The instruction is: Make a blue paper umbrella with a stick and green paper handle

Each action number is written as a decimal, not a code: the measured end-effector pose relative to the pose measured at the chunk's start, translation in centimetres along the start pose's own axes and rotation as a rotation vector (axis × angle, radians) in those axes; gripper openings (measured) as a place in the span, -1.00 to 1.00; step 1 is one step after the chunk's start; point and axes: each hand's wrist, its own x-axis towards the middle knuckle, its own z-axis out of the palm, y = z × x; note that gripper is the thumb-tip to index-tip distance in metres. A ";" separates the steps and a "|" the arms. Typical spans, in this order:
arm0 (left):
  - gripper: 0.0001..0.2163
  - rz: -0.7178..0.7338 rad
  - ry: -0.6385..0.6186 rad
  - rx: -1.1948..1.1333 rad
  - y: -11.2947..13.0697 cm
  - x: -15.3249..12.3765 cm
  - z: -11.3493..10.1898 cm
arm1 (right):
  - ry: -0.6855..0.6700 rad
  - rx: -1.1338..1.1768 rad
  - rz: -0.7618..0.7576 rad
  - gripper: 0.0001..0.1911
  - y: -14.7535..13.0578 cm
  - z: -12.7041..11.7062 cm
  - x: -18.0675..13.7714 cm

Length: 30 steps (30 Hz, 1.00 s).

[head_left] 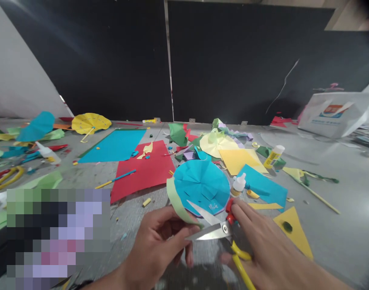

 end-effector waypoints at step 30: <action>-0.70 -0.049 -0.106 -0.060 0.4 -0.2 0.1 | -0.132 0.206 0.143 -0.69 -1.7 -1.1 0.7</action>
